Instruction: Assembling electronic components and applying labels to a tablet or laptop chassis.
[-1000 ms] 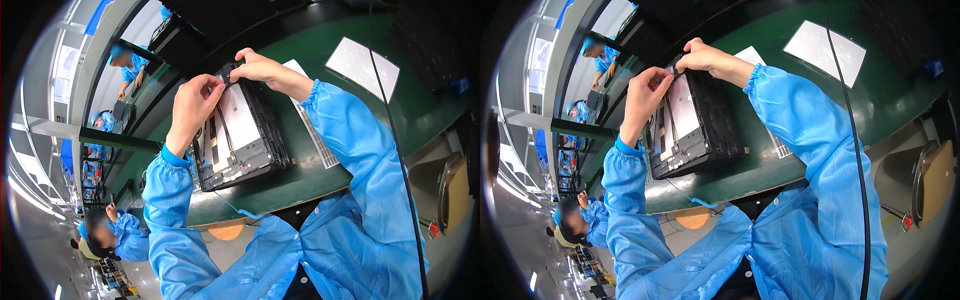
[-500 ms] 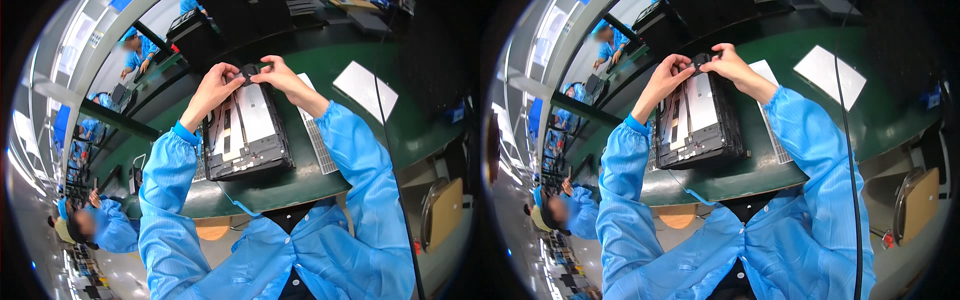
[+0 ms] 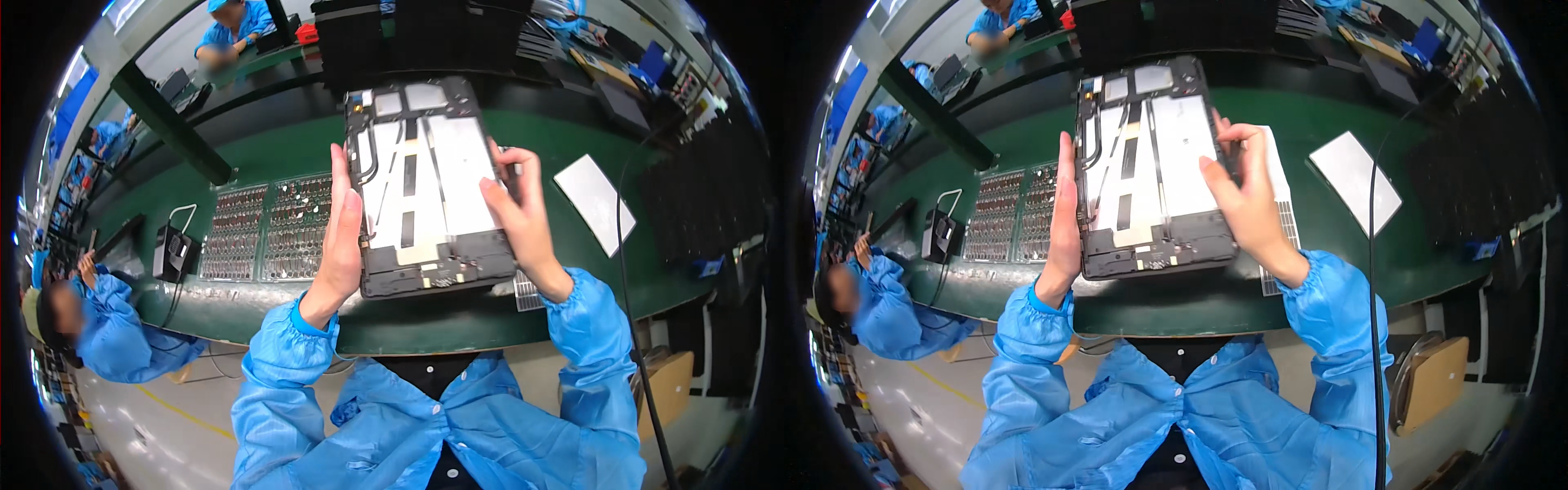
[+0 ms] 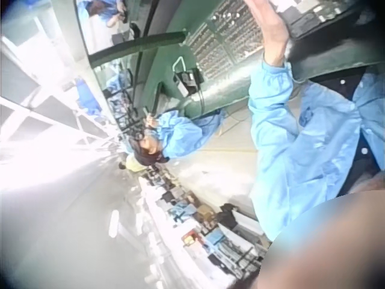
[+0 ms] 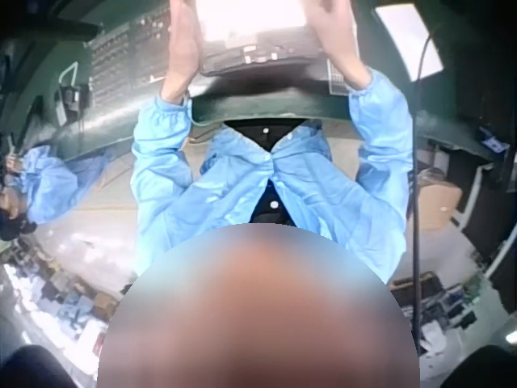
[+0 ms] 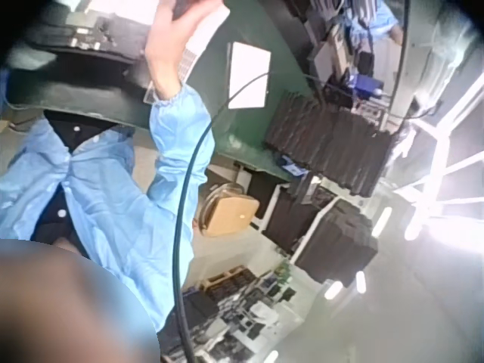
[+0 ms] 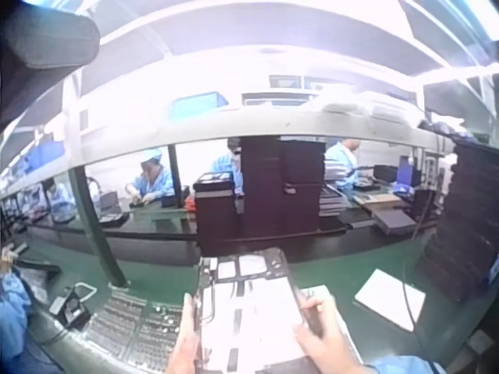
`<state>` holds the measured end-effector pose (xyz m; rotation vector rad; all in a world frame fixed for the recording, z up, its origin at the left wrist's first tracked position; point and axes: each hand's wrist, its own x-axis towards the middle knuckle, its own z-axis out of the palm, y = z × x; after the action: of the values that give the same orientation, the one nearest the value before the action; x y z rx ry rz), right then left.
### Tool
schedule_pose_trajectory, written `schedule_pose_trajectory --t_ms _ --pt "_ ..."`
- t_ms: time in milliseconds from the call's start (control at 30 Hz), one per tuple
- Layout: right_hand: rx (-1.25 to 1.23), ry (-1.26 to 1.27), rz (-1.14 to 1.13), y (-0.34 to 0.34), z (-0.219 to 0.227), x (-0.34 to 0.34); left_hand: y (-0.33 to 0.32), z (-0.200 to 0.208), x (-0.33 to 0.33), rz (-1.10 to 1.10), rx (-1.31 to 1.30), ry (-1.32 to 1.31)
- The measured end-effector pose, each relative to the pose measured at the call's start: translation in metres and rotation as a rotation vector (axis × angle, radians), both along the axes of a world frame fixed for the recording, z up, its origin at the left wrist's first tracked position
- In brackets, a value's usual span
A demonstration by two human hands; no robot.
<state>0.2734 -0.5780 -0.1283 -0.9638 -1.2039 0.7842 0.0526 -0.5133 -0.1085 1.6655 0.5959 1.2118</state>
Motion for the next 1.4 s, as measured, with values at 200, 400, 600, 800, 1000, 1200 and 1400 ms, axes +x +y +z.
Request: schedule_pose_trajectory --t_ms 200,400,600,800,1000,1200,1400 --pt "0.022 0.256 -0.028 0.044 0.066 0.007 -0.002 -0.002 -0.001 -0.038 -0.033 -0.177" --pt "-0.044 0.096 -0.212 0.208 0.036 0.085 -0.004 -0.067 -0.021 -0.121 0.106 -0.153" --pt "-0.225 -0.080 -0.240 0.291 -0.062 0.101 -0.012 -0.077 -0.019 -0.161 0.087 -0.096" --pt "-0.153 -0.091 -0.249 0.327 -0.110 0.087 -0.014 -0.077 -0.023 -0.145 0.088 -0.092" --pt "0.240 -0.360 -0.311 0.332 -0.143 0.103 -0.012 -0.076 -0.024 -0.151 0.119 -0.068" --pt "0.113 -0.318 -0.109 0.221 -0.049 0.114 -0.019 -0.065 -0.031 0.037 0.305 -0.080" --pt "-0.039 -0.438 -0.210 0.063 -0.053 0.158 -0.096 -0.079 -0.015 0.048 1.144 -0.311"
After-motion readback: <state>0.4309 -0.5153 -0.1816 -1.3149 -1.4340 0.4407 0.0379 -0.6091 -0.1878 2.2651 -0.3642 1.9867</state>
